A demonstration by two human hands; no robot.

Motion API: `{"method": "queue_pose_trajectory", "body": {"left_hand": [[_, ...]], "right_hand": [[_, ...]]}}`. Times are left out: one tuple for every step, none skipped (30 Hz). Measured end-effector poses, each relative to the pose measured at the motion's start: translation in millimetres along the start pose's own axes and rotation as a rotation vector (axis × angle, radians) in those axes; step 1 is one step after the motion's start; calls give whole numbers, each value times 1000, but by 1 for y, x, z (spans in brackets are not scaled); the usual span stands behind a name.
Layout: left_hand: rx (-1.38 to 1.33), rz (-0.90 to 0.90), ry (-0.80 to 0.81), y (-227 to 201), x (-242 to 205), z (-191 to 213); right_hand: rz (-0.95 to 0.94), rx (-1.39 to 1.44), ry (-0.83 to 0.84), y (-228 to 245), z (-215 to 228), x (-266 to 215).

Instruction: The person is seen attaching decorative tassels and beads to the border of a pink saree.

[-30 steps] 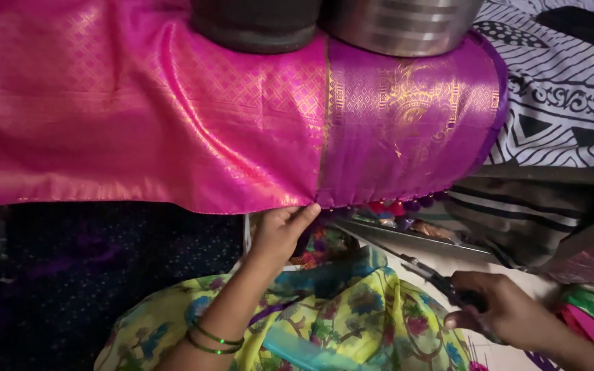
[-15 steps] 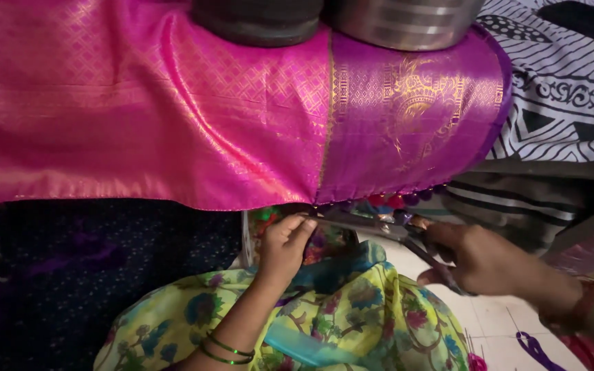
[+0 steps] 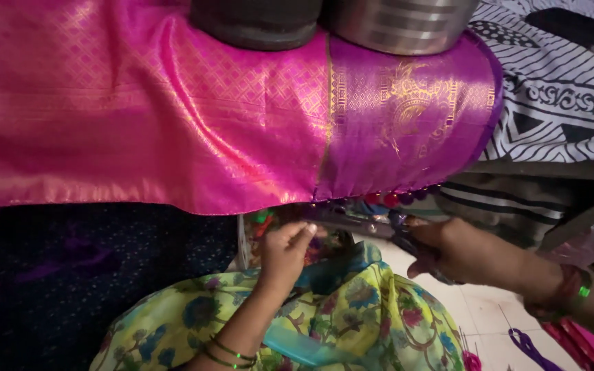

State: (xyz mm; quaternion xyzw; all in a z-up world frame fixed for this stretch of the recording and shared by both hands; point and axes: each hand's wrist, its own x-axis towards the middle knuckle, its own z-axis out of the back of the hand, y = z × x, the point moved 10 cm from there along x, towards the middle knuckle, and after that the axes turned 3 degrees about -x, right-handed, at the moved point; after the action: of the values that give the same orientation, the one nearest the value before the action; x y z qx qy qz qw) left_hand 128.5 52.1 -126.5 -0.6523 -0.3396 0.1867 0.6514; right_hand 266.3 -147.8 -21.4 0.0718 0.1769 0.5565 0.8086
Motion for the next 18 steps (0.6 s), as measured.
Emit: {"method": "queue_pose_trajectory", "body": {"left_hand": [[18,69,8,10,-2,0],[18,65,11,14,-5,4],[23,47,3,17,-8,10],[26,42,-10,22,-16,17],[23,49,-12,24,-26,28],[-6,90,56,28,-36,34],[-37,132,123,32,-46,40],[-35,136,120,30,-61,50],[-69,258,257,39,-81,45],[-107,396,393,50,-112,41],[-109,417,389,64,-126,44],[-116,388,473,72,-150,39],[-125,358,556,79,-176,35],[-128,380,551,93,-191,41],[-89,466,585,110,-212,45],[-48,541,619,126,-227,47],[-50,552,616,136,-236,52],[-37,578,574,148,-243,60]], "right_hand": [[147,94,-69,2,-2,-3],[145,92,-74,0,-2,-8],[151,95,-46,-1,-5,-12],[158,101,-6,-1,-11,-18],[155,102,2,-8,-20,-27],[75,105,132,-21,-40,-33],[-7,106,261,-35,-61,-42],[-4,108,266,-32,-72,-47],[-50,161,356,-32,-91,-54],[-100,222,459,-31,-116,-68],[-102,232,477,-39,-138,-72],[-105,239,512,-45,-167,-82],[-108,247,548,-50,-195,-93],[-108,258,567,-50,-207,-92],[-15,304,600,-39,-217,-92],[79,343,622,-29,-222,-90],[80,350,631,-35,-228,-82],[177,336,600,-34,-228,-73]]}}
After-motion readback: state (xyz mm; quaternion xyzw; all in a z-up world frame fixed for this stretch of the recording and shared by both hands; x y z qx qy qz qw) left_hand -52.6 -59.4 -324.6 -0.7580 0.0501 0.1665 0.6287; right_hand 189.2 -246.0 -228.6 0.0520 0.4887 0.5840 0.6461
